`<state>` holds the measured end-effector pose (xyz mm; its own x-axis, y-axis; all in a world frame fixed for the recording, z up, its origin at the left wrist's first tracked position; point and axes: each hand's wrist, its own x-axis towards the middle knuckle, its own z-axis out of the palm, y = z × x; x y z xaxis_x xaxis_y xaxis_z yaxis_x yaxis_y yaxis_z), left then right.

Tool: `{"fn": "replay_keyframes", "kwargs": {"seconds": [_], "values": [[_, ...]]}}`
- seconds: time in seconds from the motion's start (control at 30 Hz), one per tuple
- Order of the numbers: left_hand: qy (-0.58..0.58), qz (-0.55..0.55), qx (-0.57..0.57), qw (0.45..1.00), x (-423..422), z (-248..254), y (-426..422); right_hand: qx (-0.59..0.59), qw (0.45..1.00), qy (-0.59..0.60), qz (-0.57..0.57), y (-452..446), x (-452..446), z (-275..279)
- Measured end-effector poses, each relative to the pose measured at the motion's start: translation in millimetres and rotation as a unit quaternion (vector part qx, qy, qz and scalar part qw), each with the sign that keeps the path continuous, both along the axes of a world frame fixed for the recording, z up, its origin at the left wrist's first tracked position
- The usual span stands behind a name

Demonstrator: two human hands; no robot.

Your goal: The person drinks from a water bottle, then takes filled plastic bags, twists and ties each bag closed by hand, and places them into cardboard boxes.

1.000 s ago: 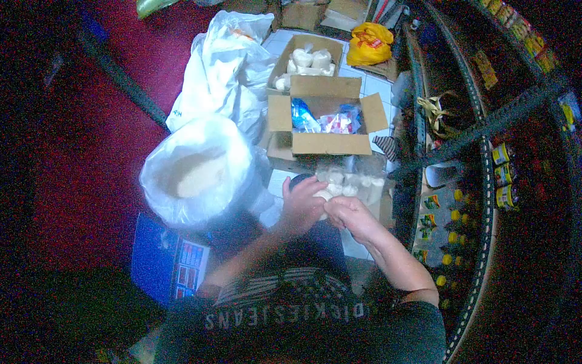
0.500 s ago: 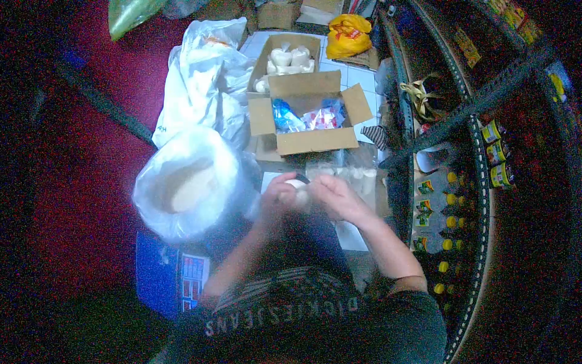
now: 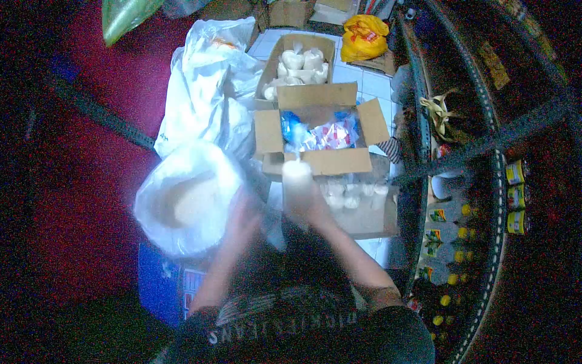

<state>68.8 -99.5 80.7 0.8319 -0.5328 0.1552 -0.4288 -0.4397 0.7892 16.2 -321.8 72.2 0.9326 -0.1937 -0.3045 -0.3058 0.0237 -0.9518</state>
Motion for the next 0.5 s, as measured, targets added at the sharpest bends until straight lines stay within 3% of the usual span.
{"fn": "replay_keyframes", "kwargs": {"seconds": [0.07,0.1,0.17,0.27,0.37,0.5], "values": [[-0.1,0.033,0.178,0.978,-11.9,-29.3,39.2,0.101,0.992,0.053,-0.053,-6.2,18.3,-1.6],[-0.067,0.06,0.259,0.962,-18.2,-31.2,48.6,0.15,0.982,0.078,-0.085,-9.3,27.5,-2.6],[-0.051,0.084,0.295,0.95,-28.2,-61.5,76.4,0.352,0.915,0.102,-0.17,-18.6,47.0,3.1],[-0.03,0.099,0.358,0.928,-22.9,-78.1,84.8,0.353,0.928,-0.009,-0.121,-26.7,95.6,7.0],[-0.019,0.091,0.337,0.937,-9.8,-65.0,74.4,0.344,0.929,-0.079,-0.112,-27.2,168.9,34.7],[-0.029,0.08,0.359,0.93,-7.1,-86.8,85.5,0.409,0.896,-0.154,-0.074,-47.8,288.5,23.9]]}}
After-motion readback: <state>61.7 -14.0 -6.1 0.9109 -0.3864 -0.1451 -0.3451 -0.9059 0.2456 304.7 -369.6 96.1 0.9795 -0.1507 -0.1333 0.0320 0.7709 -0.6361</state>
